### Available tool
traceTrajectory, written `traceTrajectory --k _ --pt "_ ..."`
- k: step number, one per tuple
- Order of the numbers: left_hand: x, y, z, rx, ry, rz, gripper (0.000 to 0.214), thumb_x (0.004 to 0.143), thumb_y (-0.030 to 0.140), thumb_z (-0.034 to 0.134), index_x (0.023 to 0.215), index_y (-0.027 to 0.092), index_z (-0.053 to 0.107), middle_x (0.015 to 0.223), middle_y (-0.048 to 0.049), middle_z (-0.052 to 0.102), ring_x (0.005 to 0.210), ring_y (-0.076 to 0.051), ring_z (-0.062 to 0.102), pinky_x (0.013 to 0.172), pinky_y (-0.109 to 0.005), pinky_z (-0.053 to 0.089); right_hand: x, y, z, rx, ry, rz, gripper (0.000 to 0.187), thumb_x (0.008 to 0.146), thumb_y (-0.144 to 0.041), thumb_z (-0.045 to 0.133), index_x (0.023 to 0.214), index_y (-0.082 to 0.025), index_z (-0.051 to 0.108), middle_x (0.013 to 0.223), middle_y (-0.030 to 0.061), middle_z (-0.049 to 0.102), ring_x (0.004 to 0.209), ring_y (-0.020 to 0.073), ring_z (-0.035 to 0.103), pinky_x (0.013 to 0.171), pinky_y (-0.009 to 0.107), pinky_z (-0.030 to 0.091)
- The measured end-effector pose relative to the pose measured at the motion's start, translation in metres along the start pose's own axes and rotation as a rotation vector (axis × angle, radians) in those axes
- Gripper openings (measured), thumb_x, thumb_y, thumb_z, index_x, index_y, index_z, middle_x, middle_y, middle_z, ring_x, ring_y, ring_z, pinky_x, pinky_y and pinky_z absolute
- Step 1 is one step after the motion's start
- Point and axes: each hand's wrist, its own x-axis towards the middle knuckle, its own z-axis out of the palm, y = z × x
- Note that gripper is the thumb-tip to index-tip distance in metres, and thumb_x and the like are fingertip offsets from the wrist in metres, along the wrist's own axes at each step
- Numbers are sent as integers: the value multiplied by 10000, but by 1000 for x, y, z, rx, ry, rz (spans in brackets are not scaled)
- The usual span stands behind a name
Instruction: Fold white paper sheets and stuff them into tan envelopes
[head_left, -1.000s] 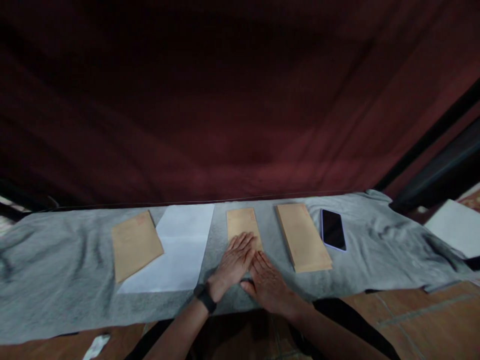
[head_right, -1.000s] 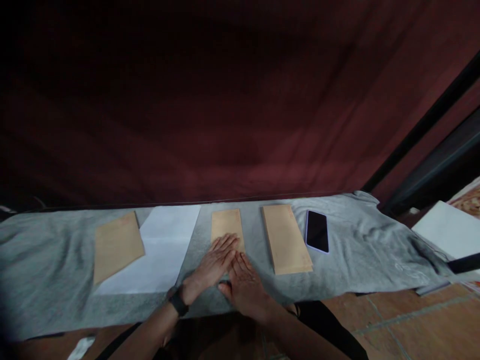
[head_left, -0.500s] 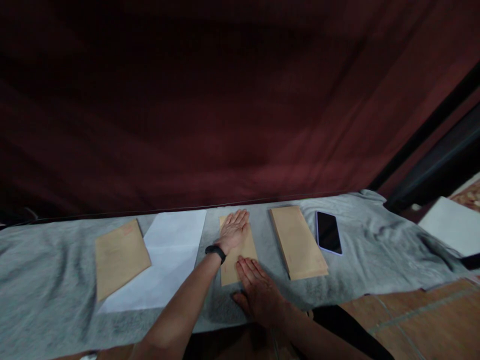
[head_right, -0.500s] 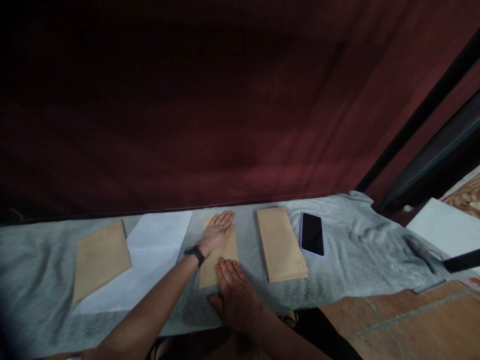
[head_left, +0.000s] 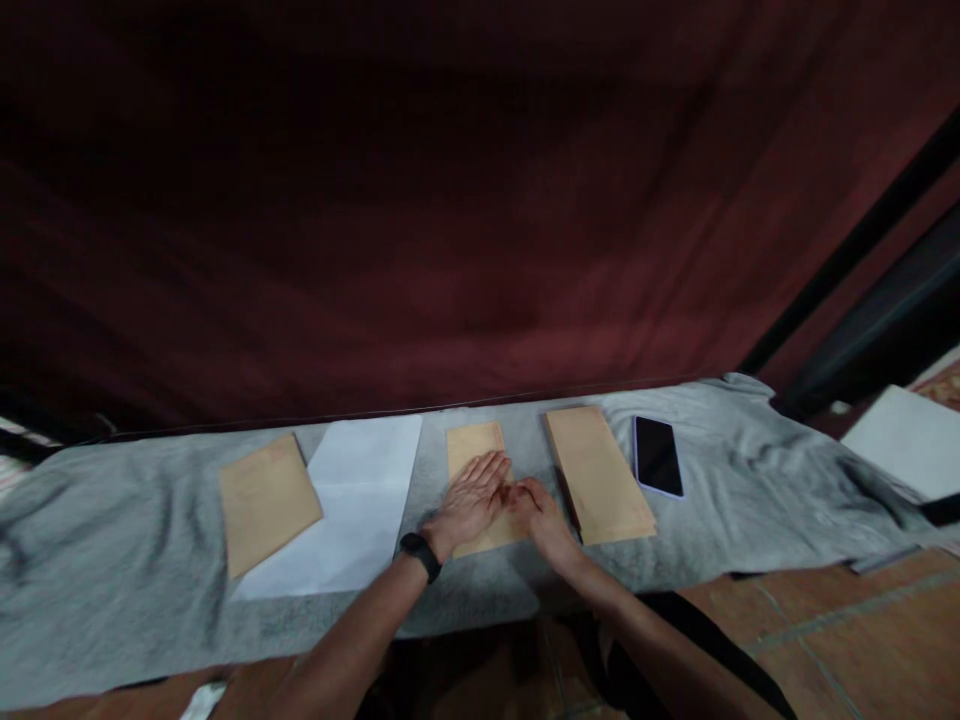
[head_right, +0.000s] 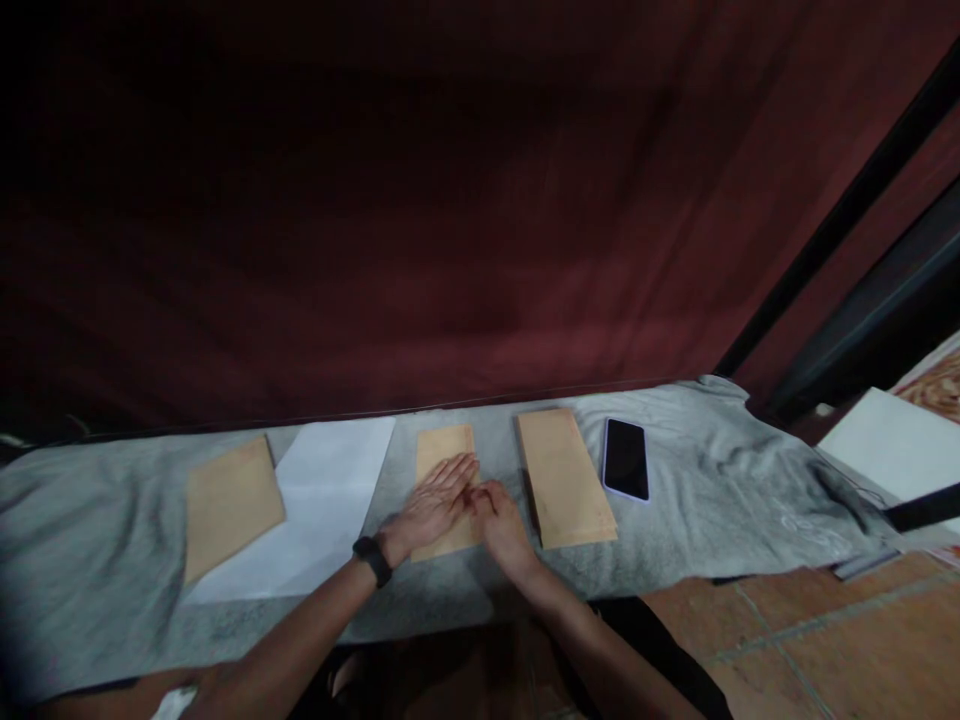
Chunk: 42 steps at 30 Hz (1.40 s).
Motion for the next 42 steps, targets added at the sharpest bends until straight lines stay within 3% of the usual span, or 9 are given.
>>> traceTrajectory --k 10,13,17,21,24,27,32,42 --pt "-52 50 -13 -71 -88 27 563 1045 437 280 1559 208 272 1620 -82 321 1520 -197 204 1250 -432 147 2 5 -3 138 5 85 378 916 -533 407 920 -216 614 924 61 711 867 210 664 843 351 521" --pt "-70 64 -16 -77 -68 35 647 1034 481 304 1584 176 152 1641 -113 253 1532 -213 151 1248 -427 122 1 7 -7 106 -15 88 409 922 -557 402 943 -214 625 970 72 712 894 220 663 882 378 518" --pt "-84 77 -15 -106 -40 8 771 998 585 344 1584 143 108 1646 -158 211 1534 -252 129 1241 -438 111 -10 5 -10 -2 -76 26 433 963 -546 384 1044 -210 645 1072 96 710 962 233 670 942 425 516" --pt "-88 80 -7 -112 7 -12 894 939 644 444 1561 68 161 1625 -220 233 1530 -295 143 1238 -451 125 -34 3 -10 -230 -206 -192 476 1029 -474 308 1287 -200 600 1324 126 632 1259 243 568 1105 478 420" --pt "-92 82 -1 -77 59 -55 925 928 637 468 1545 12 178 1605 -269 230 1526 -319 144 1237 -469 137 -52 4 -11 -470 -366 -386 550 1049 -434 284 1523 -168 370 1572 141 392 1455 262 353 1172 534 334" --pt "-99 85 -1 -45 82 -71 956 924 657 452 1551 4 146 1605 -278 208 1526 -327 137 1237 -483 131 -63 8 -15 -679 -447 -506 614 1052 -417 288 1602 -186 141 1642 112 239 1501 247 250 1206 518 281" --pt "-107 86 -10 -7 104 -56 959 925 671 437 1556 12 140 1610 -252 224 1527 -315 142 1243 -456 131 -65 18 -23 -805 -419 -577 676 1045 -428 319 1607 -212 11 1658 93 173 1500 264 252 1208 515 281" --pt "-114 81 -13 1 57 -70 954 914 701 427 1538 13 212 1603 -255 251 1520 -325 163 1242 -461 146 -67 26 -29 -872 -385 -579 729 1021 -446 401 1611 -200 49 1653 121 191 1488 305 276 1191 534 294"
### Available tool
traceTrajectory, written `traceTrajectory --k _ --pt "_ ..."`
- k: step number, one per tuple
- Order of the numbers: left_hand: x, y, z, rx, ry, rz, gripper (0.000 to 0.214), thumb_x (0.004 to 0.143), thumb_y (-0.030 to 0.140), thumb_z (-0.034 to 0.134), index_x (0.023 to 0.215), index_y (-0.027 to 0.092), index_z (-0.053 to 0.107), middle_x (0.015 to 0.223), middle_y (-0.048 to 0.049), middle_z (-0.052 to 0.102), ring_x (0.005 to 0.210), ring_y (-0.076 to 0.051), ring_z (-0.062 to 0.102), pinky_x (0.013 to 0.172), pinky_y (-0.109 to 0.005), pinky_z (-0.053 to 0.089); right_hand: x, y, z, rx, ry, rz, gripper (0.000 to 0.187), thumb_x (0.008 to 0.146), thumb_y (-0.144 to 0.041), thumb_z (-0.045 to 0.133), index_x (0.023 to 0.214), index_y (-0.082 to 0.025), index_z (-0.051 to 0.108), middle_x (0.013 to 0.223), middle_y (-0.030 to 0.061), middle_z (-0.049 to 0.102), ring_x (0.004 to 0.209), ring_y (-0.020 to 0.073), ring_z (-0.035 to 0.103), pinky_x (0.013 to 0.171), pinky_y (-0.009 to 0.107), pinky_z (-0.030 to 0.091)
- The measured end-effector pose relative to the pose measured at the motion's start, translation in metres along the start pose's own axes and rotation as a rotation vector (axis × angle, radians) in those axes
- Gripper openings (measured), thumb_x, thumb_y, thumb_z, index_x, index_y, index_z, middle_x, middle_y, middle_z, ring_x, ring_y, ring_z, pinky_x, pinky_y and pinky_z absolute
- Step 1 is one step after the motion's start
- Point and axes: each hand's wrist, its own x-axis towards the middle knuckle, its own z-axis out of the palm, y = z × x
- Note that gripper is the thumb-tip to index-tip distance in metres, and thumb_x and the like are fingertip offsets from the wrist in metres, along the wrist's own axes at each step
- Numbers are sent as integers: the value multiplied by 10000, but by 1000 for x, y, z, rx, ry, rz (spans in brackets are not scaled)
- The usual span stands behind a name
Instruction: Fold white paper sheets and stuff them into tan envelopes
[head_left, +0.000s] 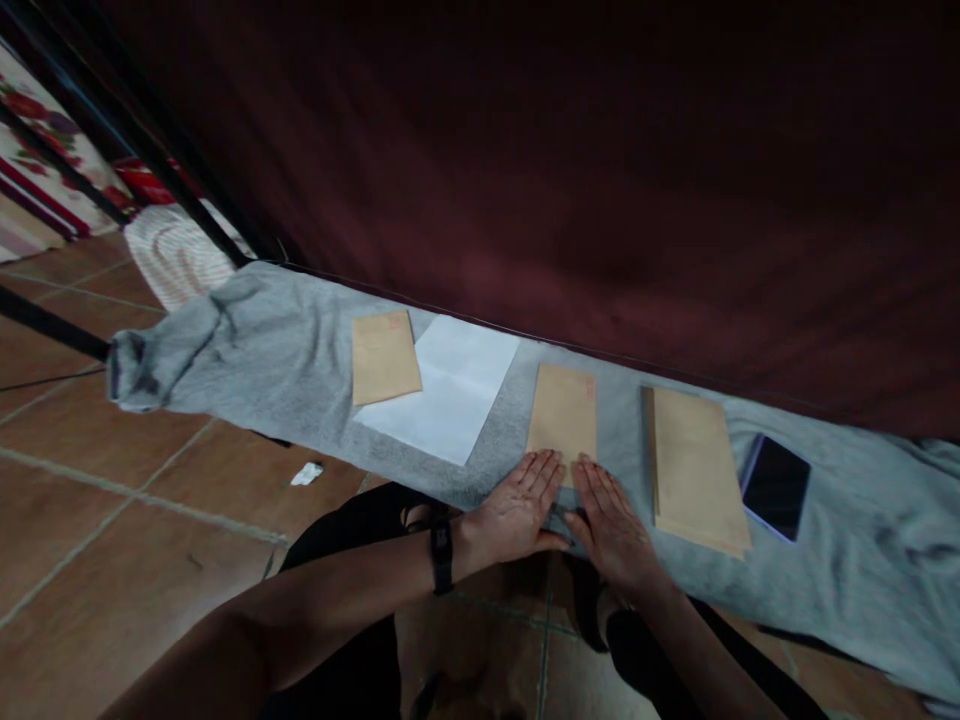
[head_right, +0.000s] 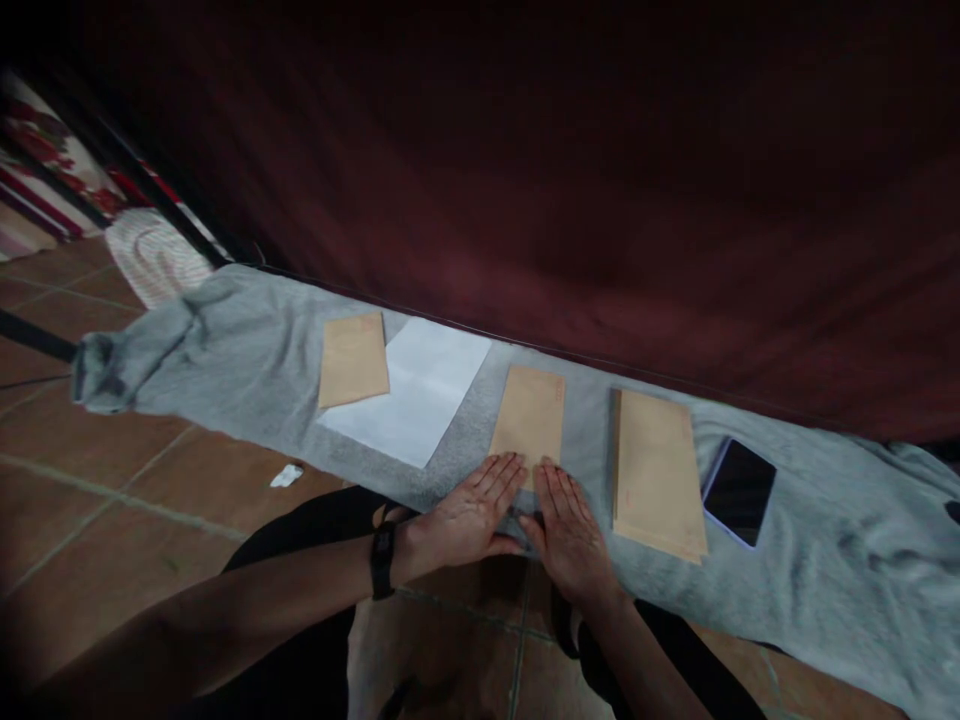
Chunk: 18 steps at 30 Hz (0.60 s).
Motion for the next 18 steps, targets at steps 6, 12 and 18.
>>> traceTrajectory --k 6,12,18 --pt "-4 -6 -1 0 22 -37 906 911 688 455 1510 25 309 1590 -248 302 1508 -330 213 1226 -462 231 -1 2 -10 -57 12 2 732 1021 -441 425 1606 -162 85 1641 138 230 1497 274 258 1202 481 298" --pt "-9 -9 3 72 62 -50 896 900 667 506 1497 20 342 1578 -251 326 1491 -333 268 1200 -468 301 -1 1 -15 -90 32 21 704 1024 -411 425 1598 -130 130 1635 153 242 1497 276 256 1199 483 313" --pt "-7 -10 6 114 53 -36 879 897 612 548 1510 23 323 1583 -251 315 1491 -342 265 1191 -482 311 9 -28 -14 -74 15 -60 698 1025 -392 418 1598 -129 118 1625 122 285 1508 243 226 1209 455 319"
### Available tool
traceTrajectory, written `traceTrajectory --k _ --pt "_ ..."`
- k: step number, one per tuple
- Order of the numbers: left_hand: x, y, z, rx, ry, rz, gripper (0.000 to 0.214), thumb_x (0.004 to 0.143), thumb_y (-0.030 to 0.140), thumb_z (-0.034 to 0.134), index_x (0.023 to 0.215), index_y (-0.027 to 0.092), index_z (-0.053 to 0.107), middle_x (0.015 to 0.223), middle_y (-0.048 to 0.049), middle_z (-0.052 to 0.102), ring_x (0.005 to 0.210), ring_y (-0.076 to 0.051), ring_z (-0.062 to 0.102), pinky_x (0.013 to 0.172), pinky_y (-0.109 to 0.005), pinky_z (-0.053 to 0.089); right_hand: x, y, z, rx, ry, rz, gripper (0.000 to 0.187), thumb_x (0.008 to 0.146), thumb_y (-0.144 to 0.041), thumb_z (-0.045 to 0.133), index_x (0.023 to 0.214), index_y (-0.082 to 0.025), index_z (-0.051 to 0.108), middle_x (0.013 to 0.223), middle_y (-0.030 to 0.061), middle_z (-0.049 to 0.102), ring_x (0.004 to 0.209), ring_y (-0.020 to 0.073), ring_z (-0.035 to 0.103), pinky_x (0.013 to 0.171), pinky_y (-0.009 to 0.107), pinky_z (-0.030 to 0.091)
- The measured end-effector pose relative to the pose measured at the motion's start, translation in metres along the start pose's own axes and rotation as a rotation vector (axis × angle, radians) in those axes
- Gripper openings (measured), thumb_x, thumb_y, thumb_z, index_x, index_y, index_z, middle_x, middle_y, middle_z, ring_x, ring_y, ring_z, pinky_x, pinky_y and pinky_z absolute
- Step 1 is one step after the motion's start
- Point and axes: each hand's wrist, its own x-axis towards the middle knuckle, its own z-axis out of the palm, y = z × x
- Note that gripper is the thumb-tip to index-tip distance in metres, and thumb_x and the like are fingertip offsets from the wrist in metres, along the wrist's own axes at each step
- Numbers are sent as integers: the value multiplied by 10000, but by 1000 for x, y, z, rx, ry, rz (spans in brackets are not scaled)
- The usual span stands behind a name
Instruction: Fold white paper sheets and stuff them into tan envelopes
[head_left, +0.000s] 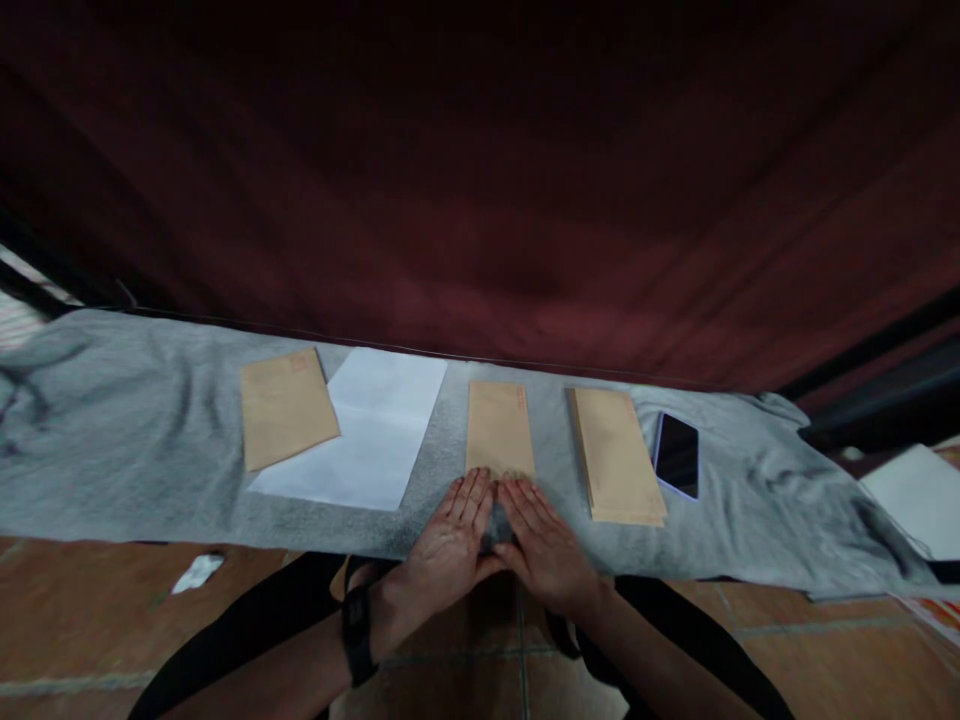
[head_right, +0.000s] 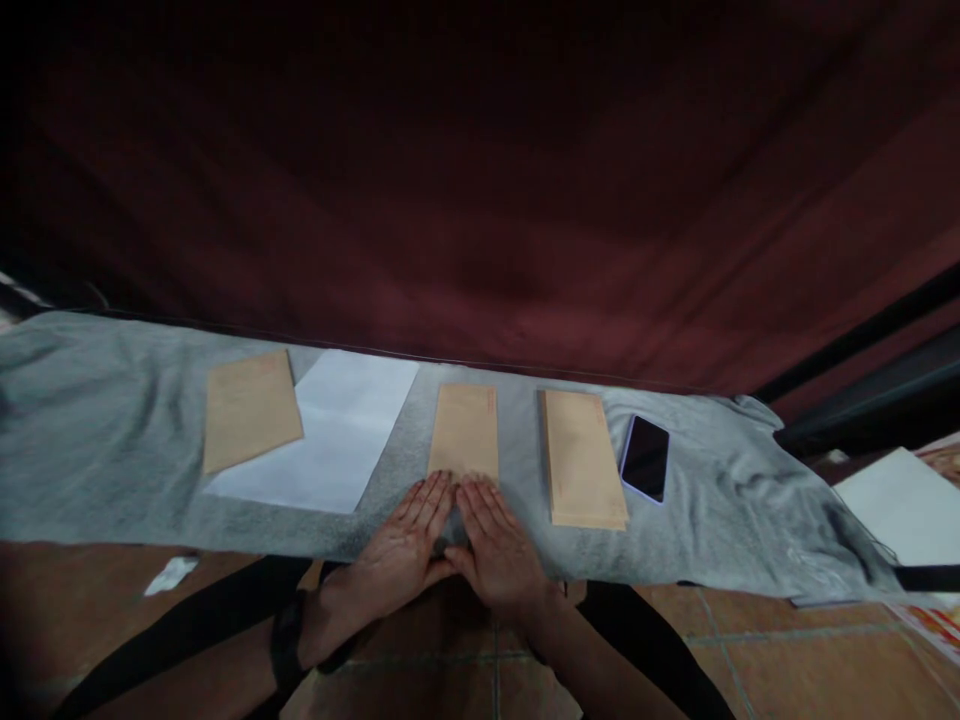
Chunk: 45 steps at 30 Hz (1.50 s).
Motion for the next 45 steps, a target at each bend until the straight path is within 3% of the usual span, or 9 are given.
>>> traceTrajectory --k 4,12,17,21,27,34,40,45 --pt "0 -2 -1 -22 8 9 841 922 557 532 1532 37 279 1587 -246 312 1498 -328 251 1190 -485 307 2 -9 6 0 0 1 709 1012 -398 440 1584 -84 165 1607 158 310 1499 250 253 1200 463 338" --pt "-7 -6 -3 -28 22 -10 868 918 656 476 1532 71 289 1567 -228 369 1476 -322 314 1169 -482 353 -8 6 6 -30 42 65 710 1005 -370 464 1591 -110 160 1607 158 305 1483 266 296 1186 479 356" --pt "-5 -9 -3 -13 33 -49 786 930 622 486 1464 51 407 1503 -245 459 1434 -334 393 1149 -491 379 -11 10 5 -47 71 73 668 1018 -369 445 1577 -87 212 1591 177 337 1473 278 318 1176 483 368" --pt "14 -11 -10 -24 41 -61 594 1000 492 421 1407 64 490 1456 -213 530 1394 -298 460 1167 -474 355 -8 8 9 -40 81 105 623 1025 -397 438 1548 -88 299 1566 182 385 1461 278 343 1168 492 379" --pt "59 -7 -4 -144 -25 71 554 1039 459 313 1503 165 388 1600 -88 363 1491 -201 295 1220 -407 276 -3 -2 19 -32 79 193 594 1009 -433 458 1477 -67 436 1519 207 450 1448 303 362 1162 532 373" --pt "85 -15 22 -74 -13 -75 558 1033 374 277 1518 109 358 1610 -121 326 1508 -219 248 1238 -448 220 1 -6 15 -60 24 232 616 1000 -464 479 1472 -70 455 1536 197 428 1443 299 370 1180 476 353" --pt "81 -41 33 16 106 -232 574 995 309 299 1509 59 354 1571 -185 378 1489 -256 294 1200 -471 291 -1 -4 16 -88 68 222 642 993 -441 502 1520 -96 379 1564 170 391 1440 276 378 1178 447 358" --pt "73 -57 31 -19 204 -319 558 967 292 337 1455 40 433 1499 -229 471 1438 -295 395 1156 -502 353 2 -3 16 -101 118 248 601 980 -414 533 1486 -104 439 1522 158 462 1386 270 458 1142 430 405"
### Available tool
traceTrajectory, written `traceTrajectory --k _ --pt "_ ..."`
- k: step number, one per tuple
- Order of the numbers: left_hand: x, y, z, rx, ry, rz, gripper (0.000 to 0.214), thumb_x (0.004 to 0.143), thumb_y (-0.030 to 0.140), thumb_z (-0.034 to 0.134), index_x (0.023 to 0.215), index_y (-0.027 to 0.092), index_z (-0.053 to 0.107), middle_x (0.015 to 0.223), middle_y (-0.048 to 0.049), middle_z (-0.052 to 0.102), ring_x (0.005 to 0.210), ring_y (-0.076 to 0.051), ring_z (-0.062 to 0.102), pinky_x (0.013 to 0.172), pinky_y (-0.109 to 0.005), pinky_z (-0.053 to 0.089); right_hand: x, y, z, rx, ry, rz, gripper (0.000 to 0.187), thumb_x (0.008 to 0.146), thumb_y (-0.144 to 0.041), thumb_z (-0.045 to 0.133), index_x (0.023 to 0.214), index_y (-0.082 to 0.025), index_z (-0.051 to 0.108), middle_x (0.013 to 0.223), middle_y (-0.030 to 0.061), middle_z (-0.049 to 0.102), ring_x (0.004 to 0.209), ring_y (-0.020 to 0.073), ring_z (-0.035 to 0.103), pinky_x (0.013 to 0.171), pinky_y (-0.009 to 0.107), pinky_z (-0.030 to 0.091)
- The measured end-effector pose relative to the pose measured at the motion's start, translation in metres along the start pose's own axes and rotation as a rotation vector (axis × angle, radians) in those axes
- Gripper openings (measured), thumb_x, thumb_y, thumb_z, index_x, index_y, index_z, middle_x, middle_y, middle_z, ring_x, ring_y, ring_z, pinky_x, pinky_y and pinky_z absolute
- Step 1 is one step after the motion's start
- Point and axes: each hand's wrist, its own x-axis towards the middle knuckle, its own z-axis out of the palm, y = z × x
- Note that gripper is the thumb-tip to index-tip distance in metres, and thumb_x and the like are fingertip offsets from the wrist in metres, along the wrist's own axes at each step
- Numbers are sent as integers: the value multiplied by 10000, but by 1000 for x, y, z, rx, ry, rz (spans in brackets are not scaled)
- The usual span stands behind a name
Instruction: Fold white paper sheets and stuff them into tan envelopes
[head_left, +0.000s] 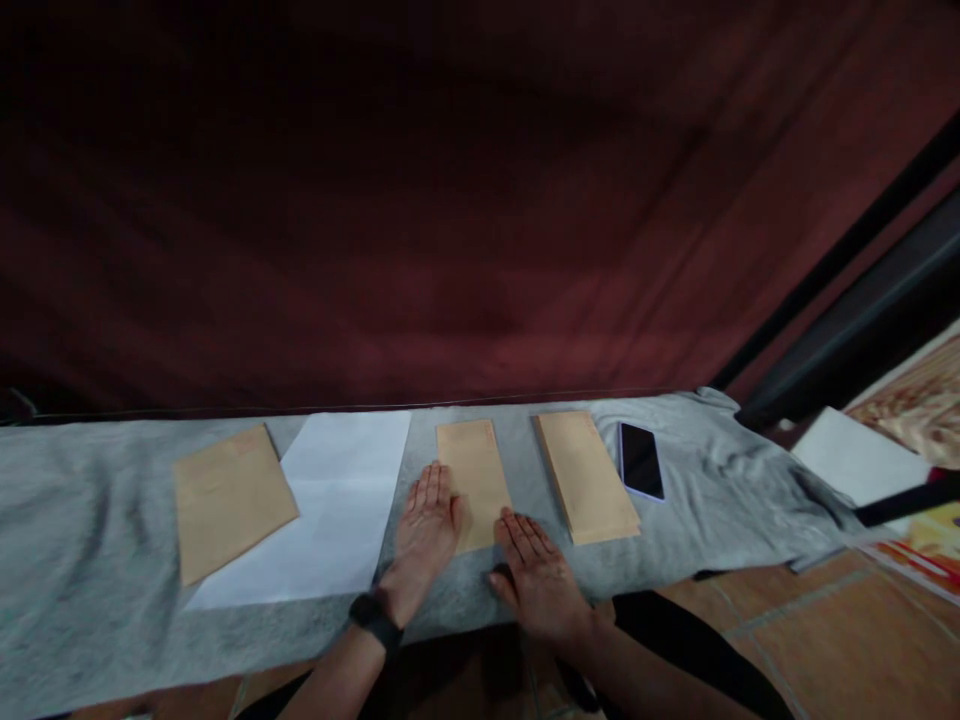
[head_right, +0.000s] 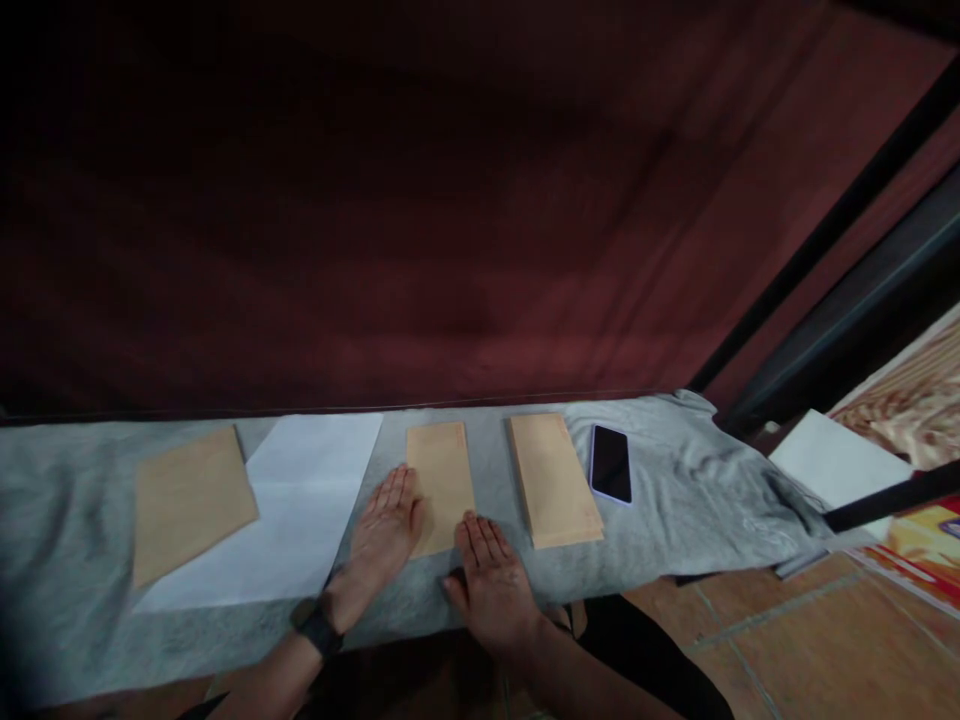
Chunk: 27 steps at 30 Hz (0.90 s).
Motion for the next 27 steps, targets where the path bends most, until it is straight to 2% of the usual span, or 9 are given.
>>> traceTrajectory --k 2,6,10,13,17,21,23,25,27 --pt "0 -3 -6 -70 19 -15 534 945 279 373 1420 59 476 1451 -218 533 1396 -298 456 1134 -500 383 4 1 -2 8 7 20 565 982 -414 532 1459 -117 481 1491 145 507 1351 262 500 1130 420 415" --pt "-1 -4 -19 -312 -38 -92 526 916 303 406 1376 66 504 1240 -186 679 1202 -302 615 1020 -472 497 15 5 -6 37 12 78 487 982 -419 537 1398 -166 559 1440 98 572 1291 249 555 1104 405 424" --pt "0 -6 -21 -626 -81 -295 628 828 393 530 1397 133 474 1188 -139 691 1065 -291 677 946 -465 541 27 3 -10 16 -18 122 499 962 -412 575 1393 -162 558 1425 110 585 1235 263 590 1046 410 458" --pt "4 -10 -19 -838 -159 -460 720 764 383 583 1415 111 441 1008 -104 731 916 -274 719 838 -431 578 35 -1 -12 6 -21 138 495 953 -416 595 1380 -167 566 1409 102 600 1194 268 610 999 406 486" --pt "7 -8 -24 -974 -281 -502 674 744 366 609 1369 133 514 781 -47 738 790 -275 728 729 -403 586 41 -1 -17 22 -10 122 470 944 -387 613 1373 -204 561 1403 79 606 1168 254 624 980 385 499" --pt "9 3 -38 -1244 -293 -619 738 718 389 671 1396 147 505 887 -67 759 851 -270 735 734 -372 584 46 3 -25 19 18 51 598 943 -426 604 1468 -182 451 1481 103 529 1301 274 535 1093 425 436" --pt "11 12 -44 -1356 -293 -682 817 693 405 726 1426 148 473 971 -87 758 913 -266 733 762 -351 580 49 7 -28 -15 39 14 567 970 -331 556 1492 -160 417 1500 107 507 1344 251 498 1132 408 406" --pt "14 21 -46 -1401 -298 -665 878 682 455 763 1447 155 454 1028 -102 751 967 -270 726 787 -342 577 53 15 -31 -57 64 -6 536 960 -196 515 1487 -155 428 1486 98 525 1331 216 513 1136 361 408" --pt "17 30 -47 -1417 -309 -593 890 719 550 735 1469 176 438 1112 -124 735 1029 -275 714 820 -351 579 56 28 -38 -87 117 -11 582 917 -105 497 1492 -156 429 1479 96 534 1330 200 514 1142 341 406"
